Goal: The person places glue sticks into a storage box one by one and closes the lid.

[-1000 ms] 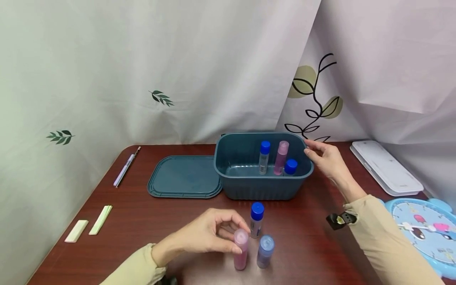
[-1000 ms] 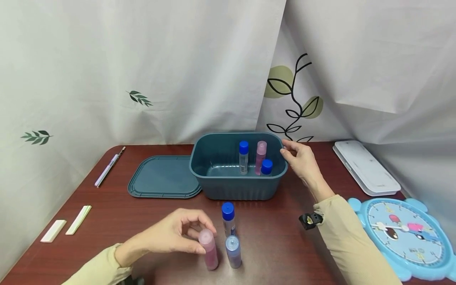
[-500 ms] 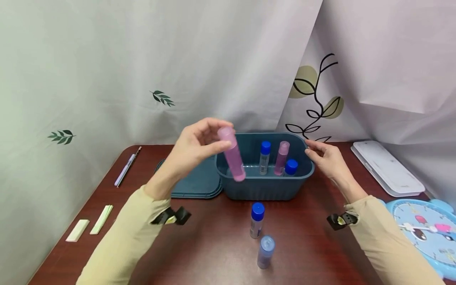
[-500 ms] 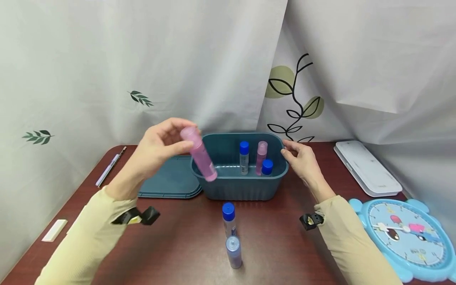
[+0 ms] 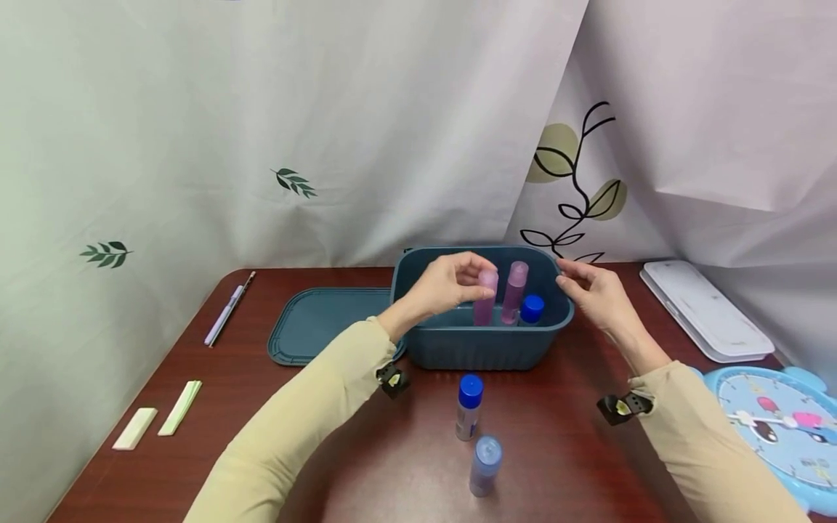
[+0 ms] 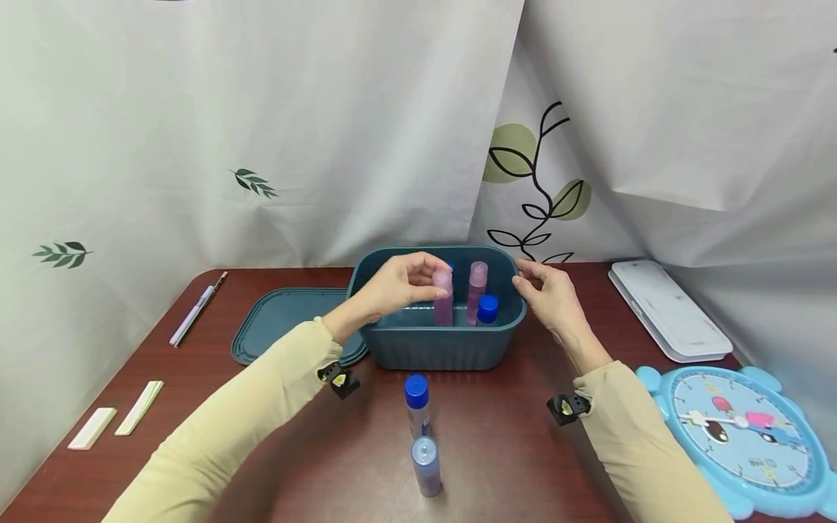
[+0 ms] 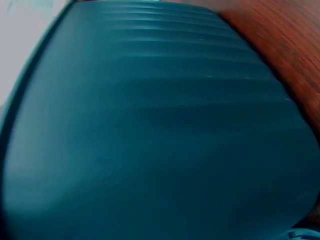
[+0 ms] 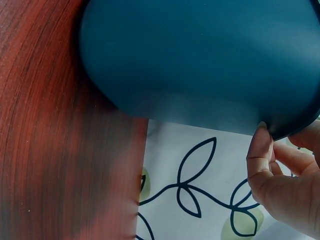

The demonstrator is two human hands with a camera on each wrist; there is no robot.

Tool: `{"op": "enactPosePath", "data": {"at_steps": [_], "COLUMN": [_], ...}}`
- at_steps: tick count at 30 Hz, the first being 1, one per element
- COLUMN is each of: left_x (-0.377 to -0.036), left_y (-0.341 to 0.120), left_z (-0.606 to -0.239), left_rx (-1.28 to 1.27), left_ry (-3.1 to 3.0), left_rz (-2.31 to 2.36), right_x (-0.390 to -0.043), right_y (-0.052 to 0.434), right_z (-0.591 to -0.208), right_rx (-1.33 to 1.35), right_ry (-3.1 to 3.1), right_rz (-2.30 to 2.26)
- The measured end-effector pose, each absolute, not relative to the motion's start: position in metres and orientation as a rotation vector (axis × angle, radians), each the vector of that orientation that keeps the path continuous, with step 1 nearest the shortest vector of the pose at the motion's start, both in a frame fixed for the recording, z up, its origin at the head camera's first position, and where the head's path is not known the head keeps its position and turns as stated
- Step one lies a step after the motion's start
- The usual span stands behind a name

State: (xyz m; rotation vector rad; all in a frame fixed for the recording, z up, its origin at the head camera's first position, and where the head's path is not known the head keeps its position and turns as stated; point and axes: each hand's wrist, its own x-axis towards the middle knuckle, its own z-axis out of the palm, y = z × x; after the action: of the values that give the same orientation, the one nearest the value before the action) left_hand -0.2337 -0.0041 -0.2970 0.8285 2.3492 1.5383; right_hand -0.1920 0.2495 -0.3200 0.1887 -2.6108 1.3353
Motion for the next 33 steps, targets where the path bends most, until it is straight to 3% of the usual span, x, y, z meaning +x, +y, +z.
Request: {"op": "enactPosePath", "data": {"at_steps": [11,23,33], "left_x": [-0.233,-0.232,-0.203], "left_y": [0.007,0.006,-0.031], "left_z": [-0.304,-0.307,-0.283], "left_rx": [0.832,0.845,1.045], "left_ry": [2.389,2.389,2.261], "left_rz": [1.236,1.217,1.440], "right_x": [-0.191,-0.193,-0.191], "right_y": [0.250,0.249,0.251], "right_z": [-0.320,-0.323,-0.321], "right_rx": [0.196,0.191,0.197], "right_ry": [-2.579,-2.601,-2.591], "right_rz": [1.352,1.336,1.333]}}
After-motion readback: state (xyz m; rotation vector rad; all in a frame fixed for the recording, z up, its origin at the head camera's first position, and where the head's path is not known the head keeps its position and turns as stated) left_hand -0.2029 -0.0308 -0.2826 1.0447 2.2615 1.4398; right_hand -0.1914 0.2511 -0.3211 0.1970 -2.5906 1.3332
